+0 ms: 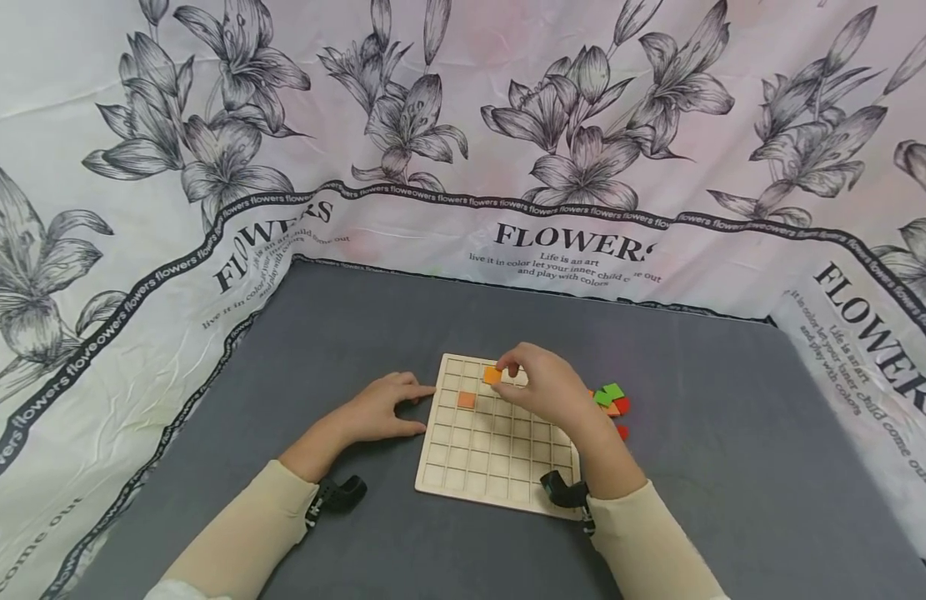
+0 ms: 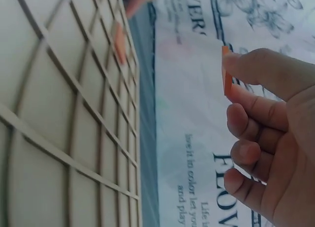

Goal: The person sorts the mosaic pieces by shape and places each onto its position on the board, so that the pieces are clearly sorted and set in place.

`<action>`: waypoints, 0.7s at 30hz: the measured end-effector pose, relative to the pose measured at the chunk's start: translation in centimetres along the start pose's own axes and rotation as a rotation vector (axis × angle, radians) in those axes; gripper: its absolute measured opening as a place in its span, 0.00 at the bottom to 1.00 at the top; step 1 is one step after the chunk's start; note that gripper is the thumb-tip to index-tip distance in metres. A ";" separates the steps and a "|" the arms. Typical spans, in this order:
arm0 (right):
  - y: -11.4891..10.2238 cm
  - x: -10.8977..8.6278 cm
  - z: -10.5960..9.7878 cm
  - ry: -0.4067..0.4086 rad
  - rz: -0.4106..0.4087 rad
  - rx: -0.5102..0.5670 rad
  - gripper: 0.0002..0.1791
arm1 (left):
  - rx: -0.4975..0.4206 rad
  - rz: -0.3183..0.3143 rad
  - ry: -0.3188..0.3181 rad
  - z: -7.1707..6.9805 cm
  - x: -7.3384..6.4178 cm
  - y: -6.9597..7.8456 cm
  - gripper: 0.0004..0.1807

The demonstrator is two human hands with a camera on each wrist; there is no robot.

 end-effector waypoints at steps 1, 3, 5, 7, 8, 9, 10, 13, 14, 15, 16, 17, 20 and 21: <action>-0.1 0.1 0.3 -0.005 0.000 -0.012 0.12 | -0.001 0.000 0.000 0.0 0.0 0.0 0.33; -0.2 0.3 1.0 -0.018 0.003 -0.038 0.13 | -0.001 0.003 0.000 0.0 0.0 0.0 0.33; -0.2 0.4 1.6 -0.042 0.016 -0.051 0.13 | 0.001 0.005 0.001 -0.1 0.1 0.0 0.33; -0.1 0.6 2.1 -0.068 0.035 -0.054 0.13 | 0.000 0.006 0.002 -0.2 0.0 0.2 0.33; -0.1 0.6 2.4 -0.079 0.043 -0.051 0.13 | -0.001 0.005 0.002 -0.3 0.0 0.3 0.33; 0.0 0.7 2.6 -0.089 0.055 -0.041 0.13 | -0.001 0.003 0.002 -0.3 0.0 0.3 0.33; 0.1 0.7 2.8 -0.098 0.066 -0.032 0.13 | -0.002 0.003 0.002 -0.3 0.0 0.3 0.33; 0.5 0.8 3.5 -0.123 0.088 -0.011 0.14 | 0.007 0.000 -0.002 -0.3 0.0 0.3 0.33; 0.7 0.8 3.7 -0.133 0.092 -0.009 0.15 | 0.007 0.003 -0.001 -0.3 0.0 0.2 0.33; 0.8 0.8 3.9 -0.142 0.096 -0.006 0.15 | 0.008 0.004 -0.003 -0.3 0.0 0.2 0.33; 1.0 0.9 4.1 -0.150 0.097 -0.008 0.15 | 0.008 0.004 -0.004 -0.2 0.0 0.1 0.33; 1.1 0.9 4.3 -0.158 0.098 -0.010 0.15 | 0.011 0.004 -0.005 -0.2 0.1 0.1 0.33; 1.6 0.9 4.8 -0.173 0.098 -0.008 0.13 | 0.008 0.009 -0.005 -0.1 0.1 0.1 0.32; 1.7 0.9 4.9 -0.178 0.099 0.001 0.13 | 0.008 0.010 -0.005 0.0 0.0 0.1 0.32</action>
Point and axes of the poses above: each hand's wrist, its own x-axis towards the middle knuckle, its own z-axis out of the palm, y = z × x, the point moved 8 cm from there along x, towards the middle knuckle, and after that the axes turned 3 degrees about z, right-handed, at the moved point
